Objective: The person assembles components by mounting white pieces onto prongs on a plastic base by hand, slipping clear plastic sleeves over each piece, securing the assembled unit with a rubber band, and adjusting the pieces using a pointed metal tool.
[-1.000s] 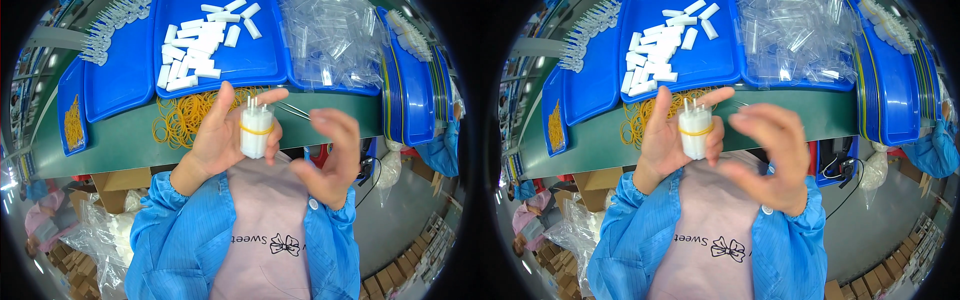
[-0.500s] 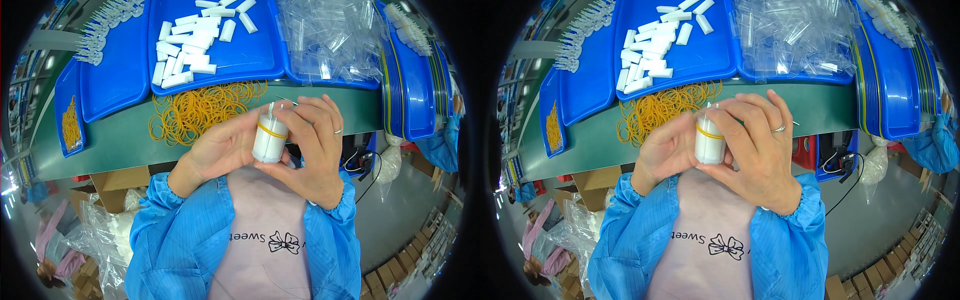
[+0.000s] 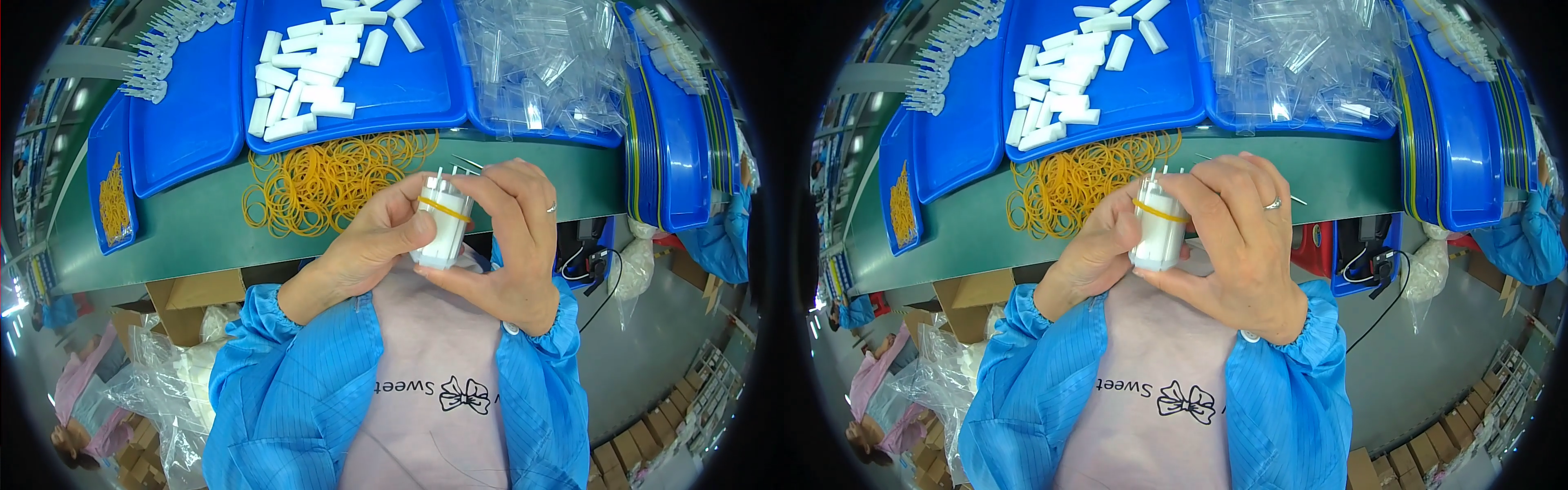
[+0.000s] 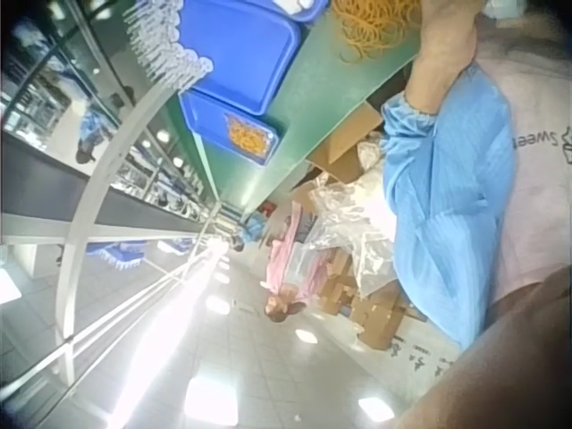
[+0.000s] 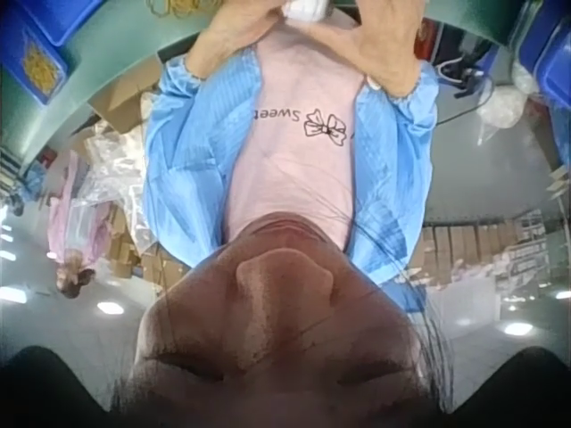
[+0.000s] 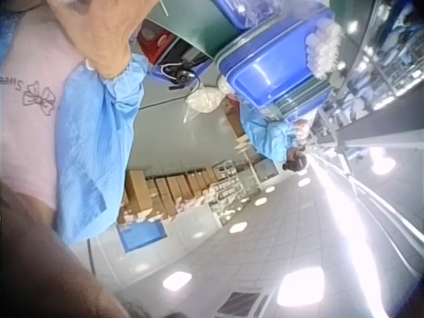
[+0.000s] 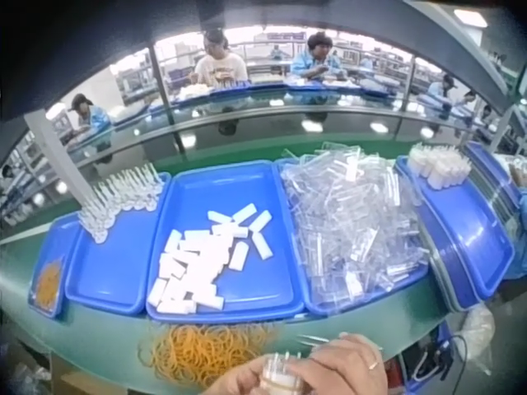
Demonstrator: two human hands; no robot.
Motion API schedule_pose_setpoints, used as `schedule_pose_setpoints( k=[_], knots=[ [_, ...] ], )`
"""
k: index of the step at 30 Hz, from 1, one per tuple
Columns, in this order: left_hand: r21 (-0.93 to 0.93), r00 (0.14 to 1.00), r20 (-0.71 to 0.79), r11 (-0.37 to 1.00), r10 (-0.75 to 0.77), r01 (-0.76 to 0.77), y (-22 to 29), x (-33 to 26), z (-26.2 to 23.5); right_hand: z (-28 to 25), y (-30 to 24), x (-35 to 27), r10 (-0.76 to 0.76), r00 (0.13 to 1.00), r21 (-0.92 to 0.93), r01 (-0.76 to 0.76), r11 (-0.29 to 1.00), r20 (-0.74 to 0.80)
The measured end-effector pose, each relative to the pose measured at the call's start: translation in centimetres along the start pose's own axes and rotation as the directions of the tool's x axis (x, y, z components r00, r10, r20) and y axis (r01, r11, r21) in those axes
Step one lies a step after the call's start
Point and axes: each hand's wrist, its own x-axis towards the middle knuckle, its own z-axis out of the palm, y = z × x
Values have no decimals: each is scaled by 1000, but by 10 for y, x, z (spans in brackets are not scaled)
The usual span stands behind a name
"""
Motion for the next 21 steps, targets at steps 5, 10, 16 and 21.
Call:
schedule_pose_setpoints(
  k=[5, 10, 16, 21],
  knots=[
    [-194, 985, 99, 969, -138, 155, 11, 1, 4, -3, 2, -2, 34, 999, 62, -34, 998, 11],
    [61, 1000, 7, 998, 12, -12, -1, 3, -1, -5, -6, 3, 13, 1000, -2, -13, 1000, 2],
    [-313, 978, 144, 931, -149, 188, 14, 5, 8, 0, 5, -3, 26, 998, 77, -22, 997, -51],
    [-106, 994, 10, 988, -112, 112, 5, 6, 0, -1, 2, 4, 35, 999, 27, -35, 999, -25]
  ],
)
